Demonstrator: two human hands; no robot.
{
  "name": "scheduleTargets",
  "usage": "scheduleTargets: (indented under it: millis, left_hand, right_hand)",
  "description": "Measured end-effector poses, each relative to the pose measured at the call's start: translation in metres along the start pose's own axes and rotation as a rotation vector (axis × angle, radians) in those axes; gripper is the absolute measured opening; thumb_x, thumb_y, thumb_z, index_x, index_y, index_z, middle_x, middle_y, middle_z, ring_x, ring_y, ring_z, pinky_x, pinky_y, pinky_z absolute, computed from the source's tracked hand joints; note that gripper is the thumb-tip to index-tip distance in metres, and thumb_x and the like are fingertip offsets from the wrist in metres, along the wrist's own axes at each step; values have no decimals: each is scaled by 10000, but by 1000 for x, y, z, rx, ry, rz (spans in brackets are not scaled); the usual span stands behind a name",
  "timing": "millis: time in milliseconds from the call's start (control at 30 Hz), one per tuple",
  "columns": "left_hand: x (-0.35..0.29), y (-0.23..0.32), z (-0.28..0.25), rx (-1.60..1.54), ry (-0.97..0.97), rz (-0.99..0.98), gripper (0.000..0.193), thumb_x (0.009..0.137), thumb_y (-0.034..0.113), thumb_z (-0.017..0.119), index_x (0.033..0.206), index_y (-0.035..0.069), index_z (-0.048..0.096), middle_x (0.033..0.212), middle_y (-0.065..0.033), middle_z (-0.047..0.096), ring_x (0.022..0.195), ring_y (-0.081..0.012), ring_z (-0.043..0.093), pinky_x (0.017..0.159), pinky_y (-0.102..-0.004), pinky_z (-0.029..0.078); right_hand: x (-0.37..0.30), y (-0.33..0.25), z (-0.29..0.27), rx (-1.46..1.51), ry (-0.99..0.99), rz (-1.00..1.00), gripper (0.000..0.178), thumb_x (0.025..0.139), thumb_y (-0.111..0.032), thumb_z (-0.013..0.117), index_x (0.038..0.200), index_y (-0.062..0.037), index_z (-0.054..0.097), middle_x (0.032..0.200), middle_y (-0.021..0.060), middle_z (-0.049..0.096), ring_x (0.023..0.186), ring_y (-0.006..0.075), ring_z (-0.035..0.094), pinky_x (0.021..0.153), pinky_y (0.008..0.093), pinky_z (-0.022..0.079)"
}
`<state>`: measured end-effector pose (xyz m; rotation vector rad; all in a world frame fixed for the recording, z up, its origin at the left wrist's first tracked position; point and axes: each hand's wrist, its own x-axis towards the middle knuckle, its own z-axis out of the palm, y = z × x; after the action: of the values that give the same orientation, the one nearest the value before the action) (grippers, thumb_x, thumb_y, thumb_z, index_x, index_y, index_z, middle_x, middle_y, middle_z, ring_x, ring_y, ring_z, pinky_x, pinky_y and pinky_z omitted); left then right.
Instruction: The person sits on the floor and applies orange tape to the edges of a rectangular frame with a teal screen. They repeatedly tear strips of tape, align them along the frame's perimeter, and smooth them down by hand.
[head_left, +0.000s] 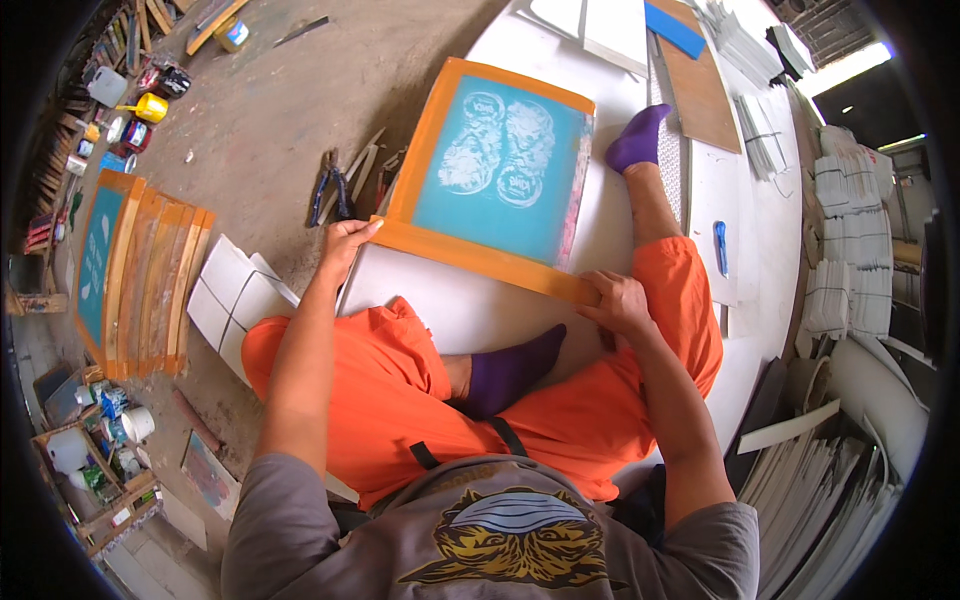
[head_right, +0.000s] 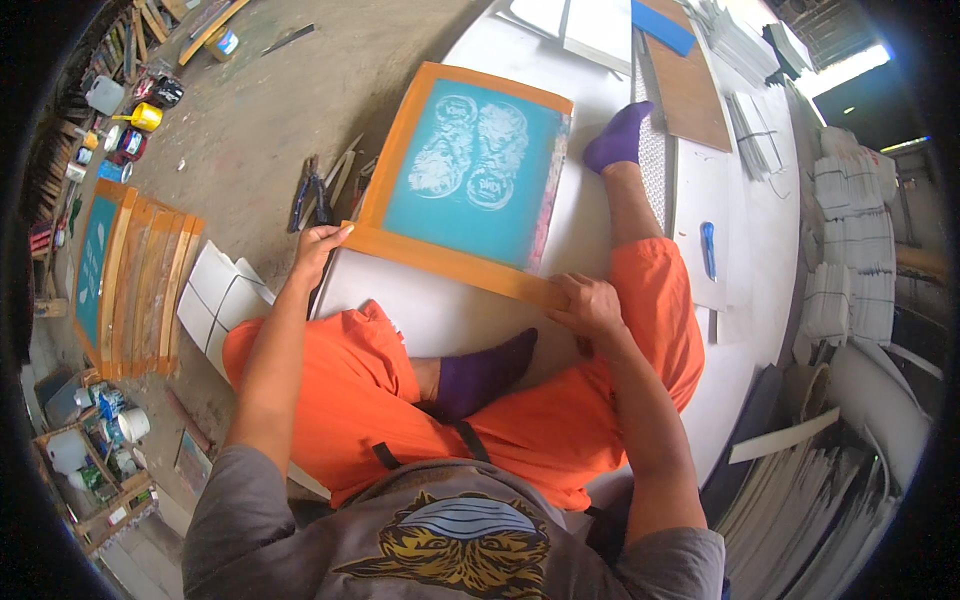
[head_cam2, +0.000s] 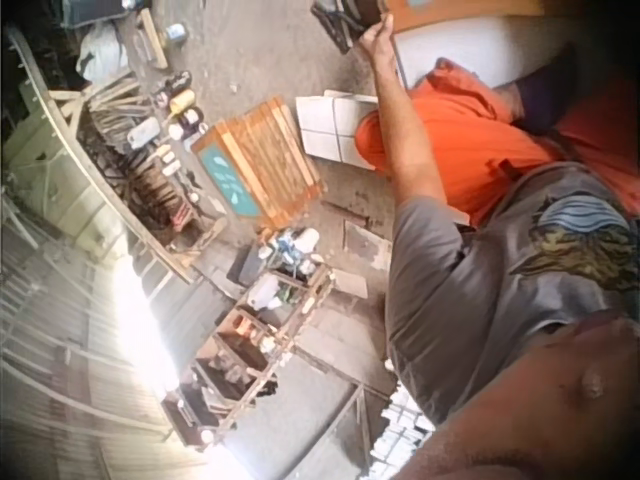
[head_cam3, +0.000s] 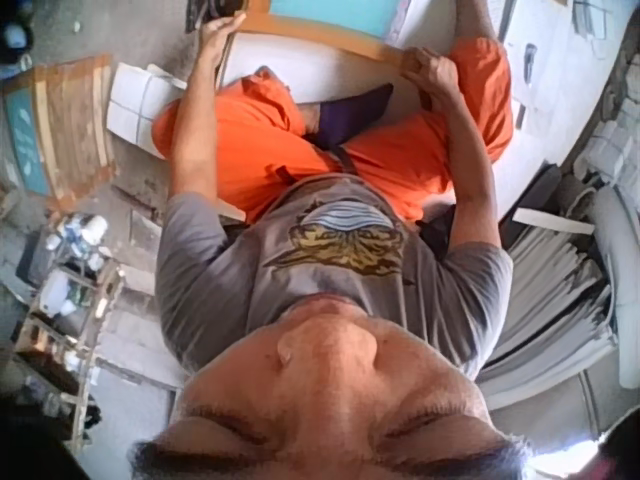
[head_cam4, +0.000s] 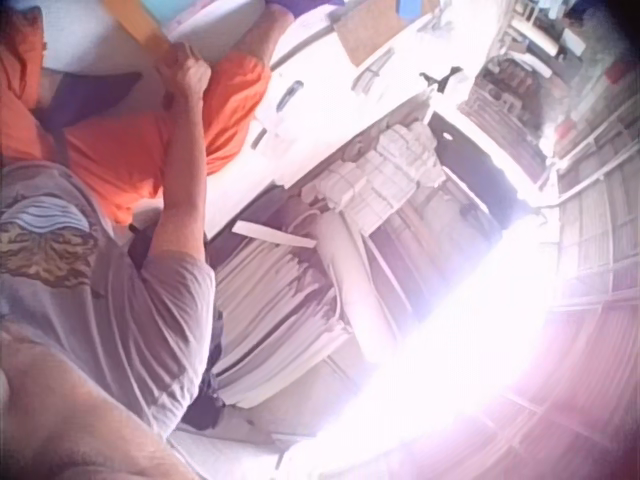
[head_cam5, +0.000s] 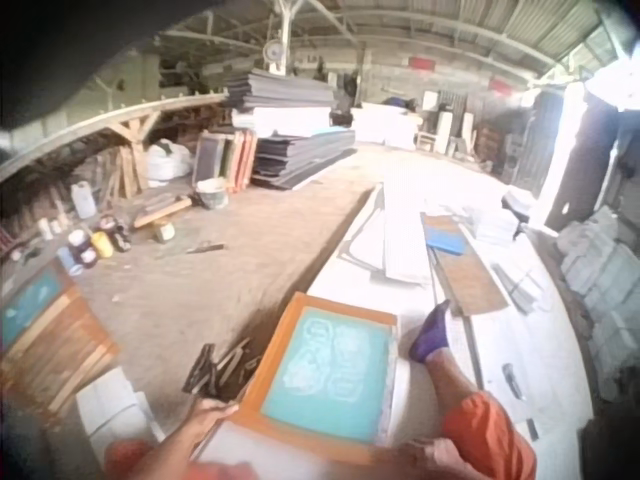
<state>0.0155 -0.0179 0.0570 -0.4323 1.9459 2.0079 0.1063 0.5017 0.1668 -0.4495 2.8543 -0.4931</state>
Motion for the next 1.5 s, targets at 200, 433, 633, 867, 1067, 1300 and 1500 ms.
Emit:
scheduleTargets:
  millis: [200, 433, 633, 867, 1067, 1300, 1500]
  left_hand:
    - [4, -3, 1, 21, 34, -14, 220, 900, 218, 830, 974, 17, 778, 900, -6, 737, 788, -75, 639, 745, -236, 481]
    - [4, -10, 1, 36, 55, -21, 264, 881, 221, 849, 993, -5, 770, 901, -34, 748, 785, -96, 668, 723, -243, 513]
    - [4, -11, -2, 8, 38, -40, 221, 921, 239, 812, 952, 26, 763, 865, -2, 726, 747, -65, 631, 694, -231, 492]
    - [0, -5, -1, 17, 75, -20, 231, 940, 262, 794, 921, 37, 748, 847, 10, 713, 713, -61, 613, 667, -231, 485]
    - [6, -19, -5, -4, 91, -12, 250, 928, 269, 807, 940, 24, 758, 864, -14, 732, 726, -74, 639, 686, -237, 507]
    - [7, -24, -4, 4, 113, 1, 235, 934, 257, 801, 956, 26, 765, 862, -14, 737, 709, -73, 643, 661, -235, 508]
    - [7, -30, -3, 35, 130, -23, 222, 950, 272, 786, 924, 53, 759, 808, 28, 697, 690, -46, 588, 649, -221, 465]
  right_hand:
    - [-1, -2, 11, 11, 73, 30, 533, 742, -390, 820, 1196, -162, 661, 1039, 109, 741, 947, 346, 719, 827, 462, 574]
    - [6, -10, 11, 13, 36, 127, 536, 734, -407, 852, 1144, -136, 637, 1013, 103, 745, 942, 325, 728, 817, 442, 573]
    - [6, -9, 12, 68, 85, 75, 534, 707, -370, 887, 1112, -127, 637, 988, 81, 746, 921, 305, 734, 779, 427, 581]
    - [9, -12, 15, 60, 64, 69, 524, 707, -355, 883, 1107, -124, 636, 977, 104, 743, 908, 322, 728, 771, 430, 580]
    - [9, -10, 18, 41, 82, 32, 540, 706, -362, 887, 1125, -127, 638, 991, 107, 748, 898, 326, 730, 765, 433, 581]
    - [10, -12, 15, 63, 89, 22, 527, 698, -343, 891, 1105, -130, 633, 950, 113, 747, 860, 339, 730, 742, 439, 579]
    - [11, -8, 18, 43, 84, 32, 531, 696, -331, 886, 1110, -127, 623, 948, 115, 747, 864, 341, 730, 744, 440, 578]
